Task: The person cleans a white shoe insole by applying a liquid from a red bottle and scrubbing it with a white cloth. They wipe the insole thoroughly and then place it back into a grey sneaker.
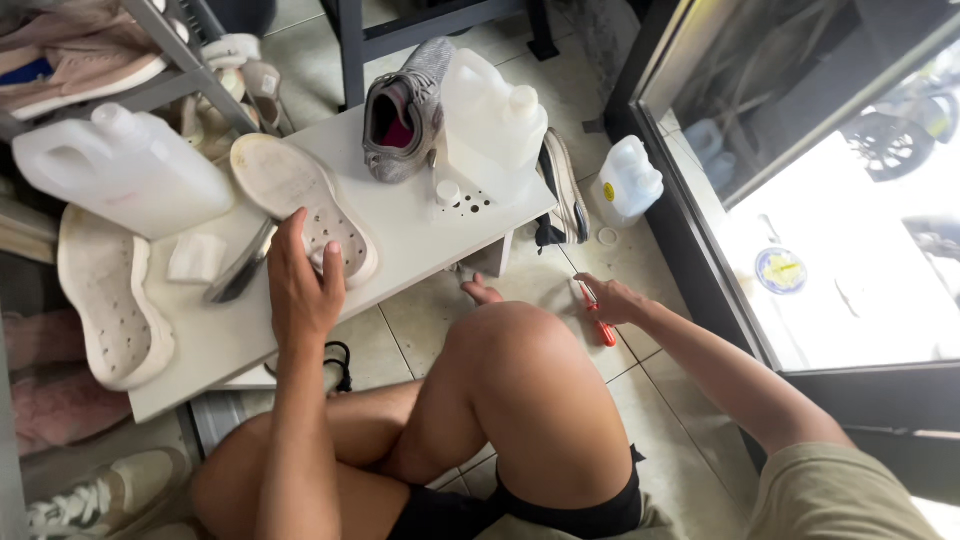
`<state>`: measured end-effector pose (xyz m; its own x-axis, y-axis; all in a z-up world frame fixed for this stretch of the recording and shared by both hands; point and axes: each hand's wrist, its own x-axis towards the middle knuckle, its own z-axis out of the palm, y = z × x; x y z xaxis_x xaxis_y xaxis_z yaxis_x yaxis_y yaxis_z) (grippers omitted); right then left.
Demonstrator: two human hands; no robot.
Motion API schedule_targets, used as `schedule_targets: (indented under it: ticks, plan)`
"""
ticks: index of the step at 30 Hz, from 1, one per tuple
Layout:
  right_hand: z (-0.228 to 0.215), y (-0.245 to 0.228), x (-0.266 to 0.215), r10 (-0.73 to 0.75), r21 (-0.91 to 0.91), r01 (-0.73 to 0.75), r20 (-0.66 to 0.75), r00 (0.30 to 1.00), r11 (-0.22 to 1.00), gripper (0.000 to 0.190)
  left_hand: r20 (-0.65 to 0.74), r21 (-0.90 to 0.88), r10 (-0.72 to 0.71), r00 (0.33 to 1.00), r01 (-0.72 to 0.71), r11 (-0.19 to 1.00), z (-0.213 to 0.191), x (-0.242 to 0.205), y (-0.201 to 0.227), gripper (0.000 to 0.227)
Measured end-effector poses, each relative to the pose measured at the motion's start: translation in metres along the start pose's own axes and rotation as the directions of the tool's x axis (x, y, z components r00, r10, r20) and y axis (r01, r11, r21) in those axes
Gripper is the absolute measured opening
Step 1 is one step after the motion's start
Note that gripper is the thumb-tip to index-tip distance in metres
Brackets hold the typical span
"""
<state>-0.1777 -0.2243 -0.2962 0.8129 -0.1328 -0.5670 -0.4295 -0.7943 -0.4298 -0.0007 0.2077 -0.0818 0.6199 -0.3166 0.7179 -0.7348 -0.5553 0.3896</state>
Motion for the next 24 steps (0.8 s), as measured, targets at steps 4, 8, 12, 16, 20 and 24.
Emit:
schedule_targets:
  ticks: [4,8,12,16,20,24]
  plan:
    - [-0.035,-0.064,-0.068,0.193,-0.024,-0.195,0.307,0.932,0.981,0.045,-0.037,-0.006,0.005,0.999,-0.005,1.0,-0.001,-0.007,-0.01,0.047]
    - [-0.03,-0.058,-0.05,0.349,-0.066,-0.359,0.448,0.823,0.931,0.049,-0.046,-0.029,-0.012,0.999,0.011,1.0,-0.015,-0.002,-0.003,0.045]
    - [0.043,0.056,0.004,0.386,-0.027,-0.426,0.474,0.791,0.904,0.04,-0.037,-0.057,-0.023,0.999,0.02,0.998,-0.01,-0.001,-0.008,0.044]
    - [-0.017,0.086,0.014,0.237,-0.068,-0.229,0.176,0.955,0.971,0.031,-0.065,0.014,-0.044,0.997,0.045,0.999,-0.001,-0.009,-0.02,0.046]
    - [-0.124,-0.075,-0.008,-0.158,-0.308,0.093,-0.192,0.969,0.947,0.04,0.004,-0.049,-0.164,0.986,0.164,0.985,-0.017,-0.004,-0.01,0.049]
    - [-0.187,-0.273,-0.146,-0.055,-0.294,0.019,-0.113,0.992,0.956,0.027,-0.01,-0.055,-0.2,0.98,0.199,0.978,-0.017,-0.007,-0.01,0.042]
